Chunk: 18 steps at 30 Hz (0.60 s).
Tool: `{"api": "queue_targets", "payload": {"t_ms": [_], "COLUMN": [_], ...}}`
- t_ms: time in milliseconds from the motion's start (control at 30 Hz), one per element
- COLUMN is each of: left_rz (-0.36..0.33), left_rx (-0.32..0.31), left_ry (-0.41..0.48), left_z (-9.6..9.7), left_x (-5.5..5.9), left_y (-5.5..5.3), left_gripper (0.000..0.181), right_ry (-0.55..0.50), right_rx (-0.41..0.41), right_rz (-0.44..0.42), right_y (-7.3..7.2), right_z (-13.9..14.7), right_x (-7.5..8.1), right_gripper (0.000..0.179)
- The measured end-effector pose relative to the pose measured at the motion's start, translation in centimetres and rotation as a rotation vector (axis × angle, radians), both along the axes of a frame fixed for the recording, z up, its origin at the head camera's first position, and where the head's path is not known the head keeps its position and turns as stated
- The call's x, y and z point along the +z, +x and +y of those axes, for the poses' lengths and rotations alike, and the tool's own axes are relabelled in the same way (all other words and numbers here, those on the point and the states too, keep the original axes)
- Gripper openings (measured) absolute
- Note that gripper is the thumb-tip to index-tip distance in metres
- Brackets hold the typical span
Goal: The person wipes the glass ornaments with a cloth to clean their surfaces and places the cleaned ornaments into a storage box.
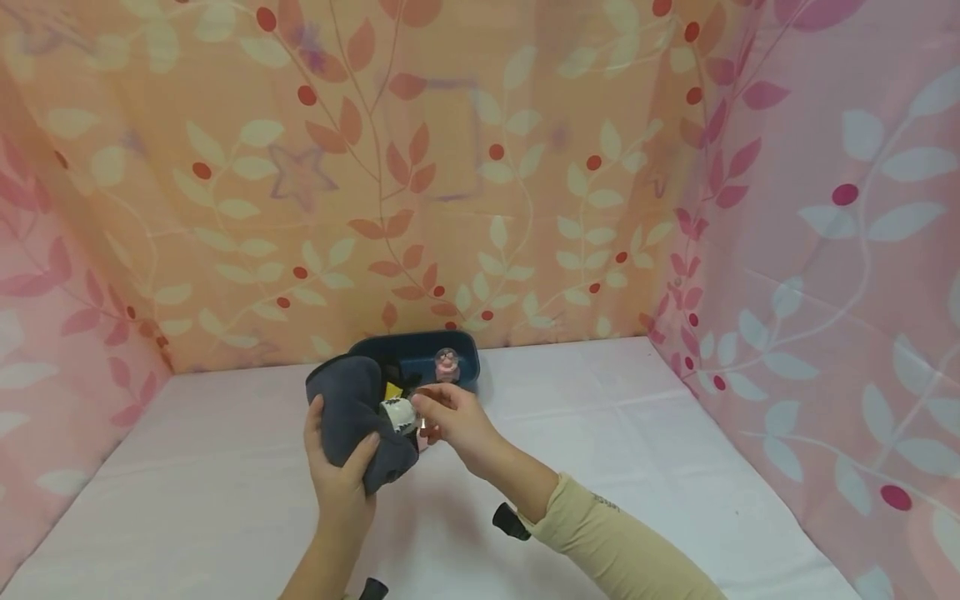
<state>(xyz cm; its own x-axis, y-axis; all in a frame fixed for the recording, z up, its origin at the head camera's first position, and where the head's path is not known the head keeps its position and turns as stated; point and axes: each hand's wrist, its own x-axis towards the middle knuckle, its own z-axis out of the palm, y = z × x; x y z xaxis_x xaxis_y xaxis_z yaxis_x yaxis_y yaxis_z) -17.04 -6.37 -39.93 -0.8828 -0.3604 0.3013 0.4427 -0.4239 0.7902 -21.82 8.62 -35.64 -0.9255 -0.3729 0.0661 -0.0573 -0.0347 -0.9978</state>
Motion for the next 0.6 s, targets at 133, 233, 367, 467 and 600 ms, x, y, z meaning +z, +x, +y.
{"api": "queue_targets", "payload": {"t_ms": [133, 233, 367, 467, 600], "left_rz": [0.027, 0.027, 0.014, -0.016, -0.014], "left_rx": [-0.071, -0.132, -0.168, -0.122, -0.004], "left_ry": [0.099, 0.133, 0.103, -0.008, -0.115], "left_z": [-0.4, -0.6, -0.4, 0.0, 0.6], "left_x": [0.1, 0.3, 0.5, 0.6, 0.5], "left_y": [-0.1, 0.1, 0.6, 0.8, 0.7], "left_gripper": [0.078, 0.079, 0.087, 0.095, 0.100], "right_ry": [-0.052, -0.070, -0.062, -0.046, -0.037], "right_rx": [0.027, 0.054, 0.071, 0.083, 0.081], "right_rz": [0.030, 0.076, 0.167, 0.226, 0.214], "right_y": [0.0, -0.1, 0.0, 0.1, 0.4], "right_z": [0.4, 0.6, 0.8, 0.8, 0.4], "right_x": [0.0, 0.0, 0.0, 0.0, 0.0], "right_gripper": [0.043, 0.044, 0.045, 0.048, 0.055]}}
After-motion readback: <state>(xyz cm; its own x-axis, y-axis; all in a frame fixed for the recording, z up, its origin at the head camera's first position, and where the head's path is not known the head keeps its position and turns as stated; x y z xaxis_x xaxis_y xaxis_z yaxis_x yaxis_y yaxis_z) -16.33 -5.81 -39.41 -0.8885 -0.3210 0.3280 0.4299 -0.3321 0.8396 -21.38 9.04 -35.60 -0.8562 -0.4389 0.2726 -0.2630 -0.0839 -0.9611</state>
